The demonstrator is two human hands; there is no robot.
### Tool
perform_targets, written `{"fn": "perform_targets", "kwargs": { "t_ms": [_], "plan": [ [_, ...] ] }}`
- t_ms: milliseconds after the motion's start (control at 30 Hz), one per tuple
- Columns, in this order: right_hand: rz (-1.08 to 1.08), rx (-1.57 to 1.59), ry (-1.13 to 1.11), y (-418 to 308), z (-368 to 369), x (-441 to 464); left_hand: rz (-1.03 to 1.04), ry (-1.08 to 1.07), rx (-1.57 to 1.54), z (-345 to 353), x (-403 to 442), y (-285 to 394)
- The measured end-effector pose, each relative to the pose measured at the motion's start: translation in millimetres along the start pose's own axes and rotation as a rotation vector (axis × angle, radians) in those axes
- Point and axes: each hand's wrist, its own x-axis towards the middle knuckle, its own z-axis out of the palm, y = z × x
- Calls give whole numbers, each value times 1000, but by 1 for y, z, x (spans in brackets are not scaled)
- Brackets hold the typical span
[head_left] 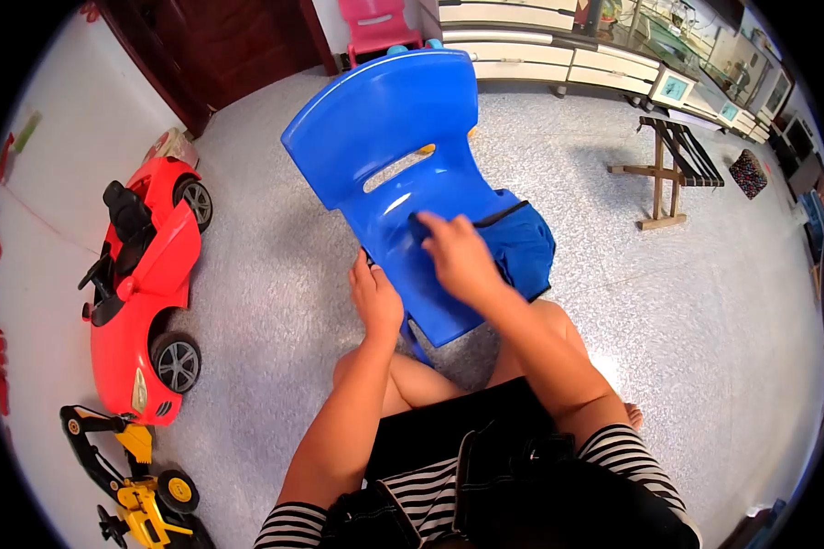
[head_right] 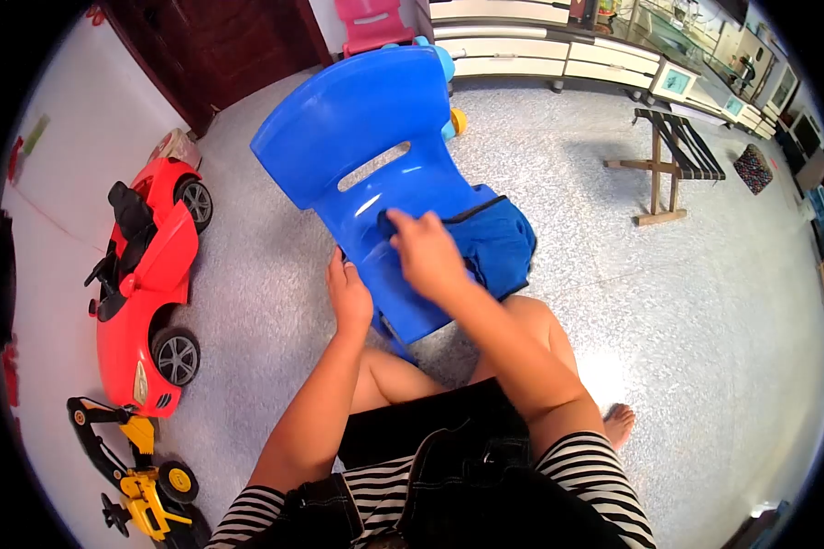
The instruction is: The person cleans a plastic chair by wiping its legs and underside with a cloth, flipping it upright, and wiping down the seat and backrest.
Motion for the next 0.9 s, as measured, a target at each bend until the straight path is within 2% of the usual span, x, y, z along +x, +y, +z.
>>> {"fn": "perform_targets", "kwargs": {
  "t_ms": [33,67,233,333,367,433,467,533,667,767,800,900],
  "plan": [
    [-70,52,1,1,25,-14,22,0,-72,0,0,-4],
    [-201,-85,-18,-2,31,-22,45,-3,-142,0,0,-9],
    [-257,-278,-47,19,35,-7,-17,-29,-184,-2,0,-3],
    [-57,-478,42,52,43,29,-51,-40,-162,-4,-1,4],
    [-61,-473,39,56,48,38,-50,-46,-130,-7,-1,5],
    [154,-615,128,50,59,53,-30,-29,-101,-9,-3,10],
    [186,-607,126,43,67,56,-6,-22,-73,-9,-5,12],
    [72,-513,151,32,77,52,-2,-25,-76,-8,-4,8],
    [-177,-222,-35,3,80,24,3,-33,-105,-8,-2,7],
    [-148,-303,-43,18,72,33,42,-38,-33,-10,-3,10],
    [-54,-462,30,32,83,46,38,-36,-28,-11,-4,11],
    [66,-535,90,43,77,64,-55,-79,-61,-11,0,12]
  ]
}}
